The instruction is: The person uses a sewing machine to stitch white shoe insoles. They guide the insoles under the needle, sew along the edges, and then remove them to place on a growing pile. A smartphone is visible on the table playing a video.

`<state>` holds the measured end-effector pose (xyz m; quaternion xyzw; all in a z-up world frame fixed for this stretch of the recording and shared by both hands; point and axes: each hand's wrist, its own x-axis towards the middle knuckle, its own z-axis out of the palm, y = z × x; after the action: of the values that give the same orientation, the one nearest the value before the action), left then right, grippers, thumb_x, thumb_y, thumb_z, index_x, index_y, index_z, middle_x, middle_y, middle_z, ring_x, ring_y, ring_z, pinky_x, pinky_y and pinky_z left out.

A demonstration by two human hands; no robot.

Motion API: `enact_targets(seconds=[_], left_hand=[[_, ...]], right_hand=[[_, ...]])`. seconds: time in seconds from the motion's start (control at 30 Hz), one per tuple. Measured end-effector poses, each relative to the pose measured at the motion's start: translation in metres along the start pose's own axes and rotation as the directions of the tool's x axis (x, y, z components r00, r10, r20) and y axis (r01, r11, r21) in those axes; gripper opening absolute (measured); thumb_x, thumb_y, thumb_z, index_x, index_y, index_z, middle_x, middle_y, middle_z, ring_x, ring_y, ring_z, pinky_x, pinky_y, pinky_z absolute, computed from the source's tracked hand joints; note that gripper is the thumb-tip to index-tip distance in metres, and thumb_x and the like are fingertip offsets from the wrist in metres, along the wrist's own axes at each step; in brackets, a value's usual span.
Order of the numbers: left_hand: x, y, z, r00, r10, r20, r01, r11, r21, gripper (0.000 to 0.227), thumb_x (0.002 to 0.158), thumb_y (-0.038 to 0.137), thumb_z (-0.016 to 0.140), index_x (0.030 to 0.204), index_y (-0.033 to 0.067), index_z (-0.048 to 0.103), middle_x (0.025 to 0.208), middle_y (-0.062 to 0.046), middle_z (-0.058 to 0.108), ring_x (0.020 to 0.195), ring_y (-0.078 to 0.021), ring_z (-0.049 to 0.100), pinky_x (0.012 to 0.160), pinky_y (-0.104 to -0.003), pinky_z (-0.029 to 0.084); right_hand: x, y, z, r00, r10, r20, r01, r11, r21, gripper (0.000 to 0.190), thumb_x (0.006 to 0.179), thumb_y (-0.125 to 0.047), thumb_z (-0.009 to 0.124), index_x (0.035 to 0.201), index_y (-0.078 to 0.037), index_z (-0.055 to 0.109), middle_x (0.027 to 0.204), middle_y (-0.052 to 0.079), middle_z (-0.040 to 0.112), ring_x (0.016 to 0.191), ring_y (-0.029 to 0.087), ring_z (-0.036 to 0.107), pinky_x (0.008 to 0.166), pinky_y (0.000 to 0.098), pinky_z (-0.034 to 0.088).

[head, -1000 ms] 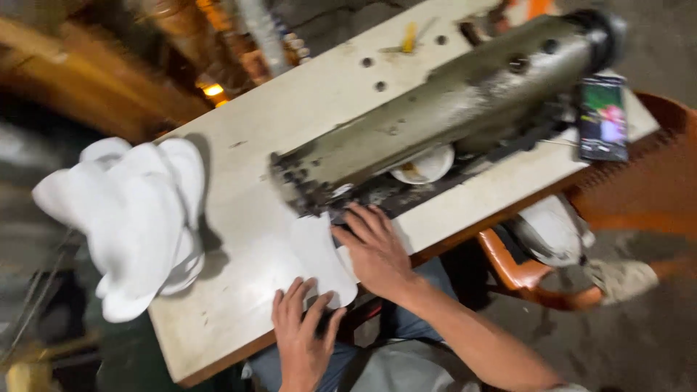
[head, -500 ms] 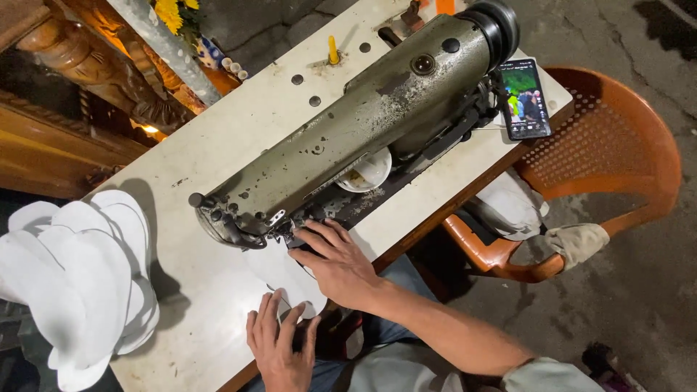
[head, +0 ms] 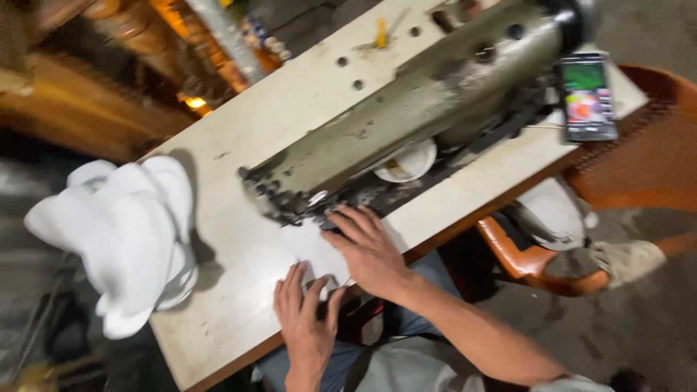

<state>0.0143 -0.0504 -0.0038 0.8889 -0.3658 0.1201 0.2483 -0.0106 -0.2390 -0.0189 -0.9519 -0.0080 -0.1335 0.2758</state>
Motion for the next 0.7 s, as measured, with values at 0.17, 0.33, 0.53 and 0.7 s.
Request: enact_targets(seconds=[0.17,0.33,0.53,0.7], left_hand=[[0.008,-0.001,-0.001,1.000,0.009,0.017,-0.008,0.998,-0.056,0.025,0.093,0.034,0.075,0.109,0.0160,0.070,0.140,-0.014,0.059,0.138,-0.0346,0.051,0.116,-0.052,0.034],[0.012,-0.004,0.001,1.000,0.014,-0.013,-0.015,0.998,-0.057,0.026,0.092,0.032,0.076,0.110,0.0142,0.070,0.139,-0.015,0.060,0.136,-0.0351,0.053,0.115,-0.052,0.036],[0.017,-0.005,0.003,0.999,0.022,-0.032,-0.024,0.998,-0.058,0.027,0.093,0.033,0.076,0.110,0.0136,0.069,0.138,-0.015,0.060,0.135,-0.0349,0.054,0.114,-0.051,0.038],[0.023,-0.008,0.005,0.999,0.026,-0.034,-0.028,0.998,-0.060,0.024,0.094,0.032,0.075,0.110,0.0146,0.069,0.138,-0.015,0.060,0.135,-0.0344,0.053,0.114,-0.050,0.038]], right_hand=[[0.002,0.000,0.004,0.997,0.006,-0.078,-0.014,0.995,-0.102,0.039,0.098,-0.009,0.058,0.136,-0.011,0.065,0.150,0.015,0.052,0.147,0.033,0.035,0.122,0.0549,0.025],[0.004,-0.003,-0.001,0.991,-0.026,-0.134,0.013,0.995,-0.097,0.037,0.098,-0.005,0.057,0.133,-0.009,0.066,0.145,0.017,0.057,0.144,0.034,0.040,0.122,0.0539,0.029],[0.004,-0.003,-0.001,0.992,-0.017,-0.123,0.004,0.995,-0.100,0.039,0.096,-0.005,0.056,0.135,-0.009,0.065,0.144,0.016,0.057,0.145,0.033,0.039,0.122,0.0543,0.028],[0.004,-0.004,-0.001,0.988,-0.031,-0.151,0.017,0.996,-0.092,0.038,0.099,-0.006,0.054,0.135,-0.008,0.064,0.144,0.017,0.057,0.144,0.034,0.040,0.120,0.0548,0.031]])
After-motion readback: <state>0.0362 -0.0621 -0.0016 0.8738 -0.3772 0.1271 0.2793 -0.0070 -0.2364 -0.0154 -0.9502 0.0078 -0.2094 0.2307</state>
